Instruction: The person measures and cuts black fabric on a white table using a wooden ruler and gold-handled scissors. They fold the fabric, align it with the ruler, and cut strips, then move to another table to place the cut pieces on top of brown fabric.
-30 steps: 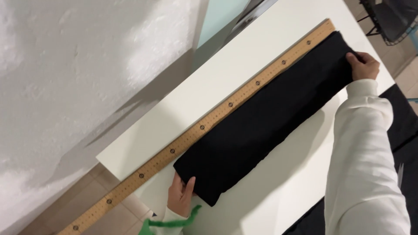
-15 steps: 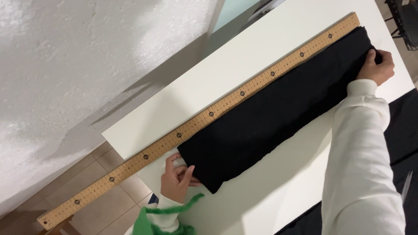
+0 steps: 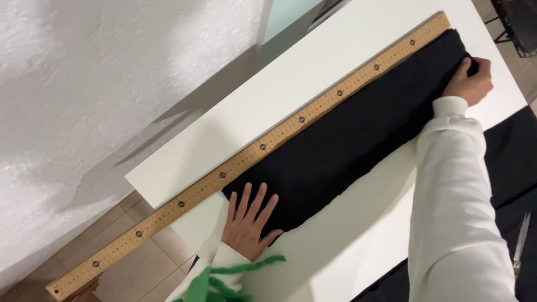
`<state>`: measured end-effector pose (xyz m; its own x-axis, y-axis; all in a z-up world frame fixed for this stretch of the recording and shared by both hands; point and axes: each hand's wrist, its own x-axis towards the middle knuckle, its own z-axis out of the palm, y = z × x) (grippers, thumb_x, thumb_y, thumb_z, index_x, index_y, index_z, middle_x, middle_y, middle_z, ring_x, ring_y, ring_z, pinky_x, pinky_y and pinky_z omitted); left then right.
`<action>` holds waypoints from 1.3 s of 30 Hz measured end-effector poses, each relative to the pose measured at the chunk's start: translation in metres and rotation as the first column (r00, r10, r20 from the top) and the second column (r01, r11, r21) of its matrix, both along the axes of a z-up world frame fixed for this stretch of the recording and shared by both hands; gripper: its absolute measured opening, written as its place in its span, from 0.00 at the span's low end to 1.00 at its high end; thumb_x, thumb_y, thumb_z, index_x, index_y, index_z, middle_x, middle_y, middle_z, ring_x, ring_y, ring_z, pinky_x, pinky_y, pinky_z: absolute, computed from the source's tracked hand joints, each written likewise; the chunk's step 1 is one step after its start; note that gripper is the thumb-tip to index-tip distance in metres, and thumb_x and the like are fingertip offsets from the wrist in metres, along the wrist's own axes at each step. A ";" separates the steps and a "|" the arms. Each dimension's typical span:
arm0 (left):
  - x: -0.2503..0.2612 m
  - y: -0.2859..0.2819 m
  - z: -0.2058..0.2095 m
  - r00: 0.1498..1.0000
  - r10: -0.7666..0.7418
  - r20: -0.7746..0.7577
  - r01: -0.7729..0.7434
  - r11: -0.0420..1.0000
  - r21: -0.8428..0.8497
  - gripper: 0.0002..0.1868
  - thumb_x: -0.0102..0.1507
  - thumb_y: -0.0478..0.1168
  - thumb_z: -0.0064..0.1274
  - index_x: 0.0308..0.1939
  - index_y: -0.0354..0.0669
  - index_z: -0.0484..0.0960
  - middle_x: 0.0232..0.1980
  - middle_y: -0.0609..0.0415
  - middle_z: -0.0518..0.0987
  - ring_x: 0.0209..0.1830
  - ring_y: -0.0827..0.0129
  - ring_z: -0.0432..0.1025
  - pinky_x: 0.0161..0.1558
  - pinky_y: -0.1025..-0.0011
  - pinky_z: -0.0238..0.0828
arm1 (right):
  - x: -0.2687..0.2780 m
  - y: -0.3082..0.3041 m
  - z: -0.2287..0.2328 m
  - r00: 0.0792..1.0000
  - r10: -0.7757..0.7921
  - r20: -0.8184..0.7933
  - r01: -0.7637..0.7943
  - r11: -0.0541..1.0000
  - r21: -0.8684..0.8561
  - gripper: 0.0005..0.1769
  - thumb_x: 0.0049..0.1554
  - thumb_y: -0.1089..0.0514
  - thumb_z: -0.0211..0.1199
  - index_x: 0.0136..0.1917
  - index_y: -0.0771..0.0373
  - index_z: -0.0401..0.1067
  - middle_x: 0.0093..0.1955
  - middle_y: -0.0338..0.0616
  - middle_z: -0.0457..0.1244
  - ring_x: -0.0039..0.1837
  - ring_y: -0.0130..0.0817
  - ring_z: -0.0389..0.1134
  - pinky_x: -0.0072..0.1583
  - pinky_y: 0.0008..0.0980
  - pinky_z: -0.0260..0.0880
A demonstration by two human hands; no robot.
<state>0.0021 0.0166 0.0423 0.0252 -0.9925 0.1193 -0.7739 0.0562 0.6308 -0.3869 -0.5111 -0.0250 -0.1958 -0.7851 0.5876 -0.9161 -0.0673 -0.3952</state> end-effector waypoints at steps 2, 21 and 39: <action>-0.001 0.000 -0.013 0.999 -0.040 0.017 0.038 0.995 0.094 0.44 0.63 0.61 0.55 0.77 0.51 0.58 0.82 0.46 0.51 0.82 0.46 0.40 0.75 0.40 0.30 | -0.004 0.002 0.000 0.999 0.015 -0.044 -0.017 0.999 -0.038 0.08 0.61 0.56 0.74 0.46 0.62 0.78 0.38 0.50 0.72 0.39 0.45 0.73 0.43 0.44 0.73; -0.002 0.001 -0.016 0.992 -0.051 0.119 0.045 0.997 0.060 0.45 0.64 0.65 0.51 0.79 0.50 0.56 0.83 0.45 0.48 0.82 0.43 0.38 0.75 0.39 0.28 | -0.030 -0.013 -0.009 0.991 0.047 0.125 -0.062 0.991 0.118 0.07 0.61 0.57 0.73 0.50 0.62 0.81 0.43 0.50 0.73 0.46 0.41 0.73 0.52 0.42 0.73; 0.003 0.015 -0.039 0.994 -0.041 0.104 0.047 0.997 -0.063 0.50 0.64 0.67 0.45 0.78 0.35 0.51 0.82 0.34 0.43 0.83 0.42 0.36 0.75 0.38 0.30 | 0.085 0.215 0.358 0.624 0.631 0.461 -0.664 0.739 -0.112 0.07 0.68 0.60 0.60 0.58 0.62 0.77 0.52 0.33 0.68 0.54 0.21 0.69 0.58 0.21 0.70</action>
<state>0.0049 0.0316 0.0030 -0.0341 -0.9823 0.1840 -0.8300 0.1304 0.5423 -0.3021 -0.2961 0.3332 0.1573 -0.8426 0.5151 -0.3642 -0.5343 -0.7628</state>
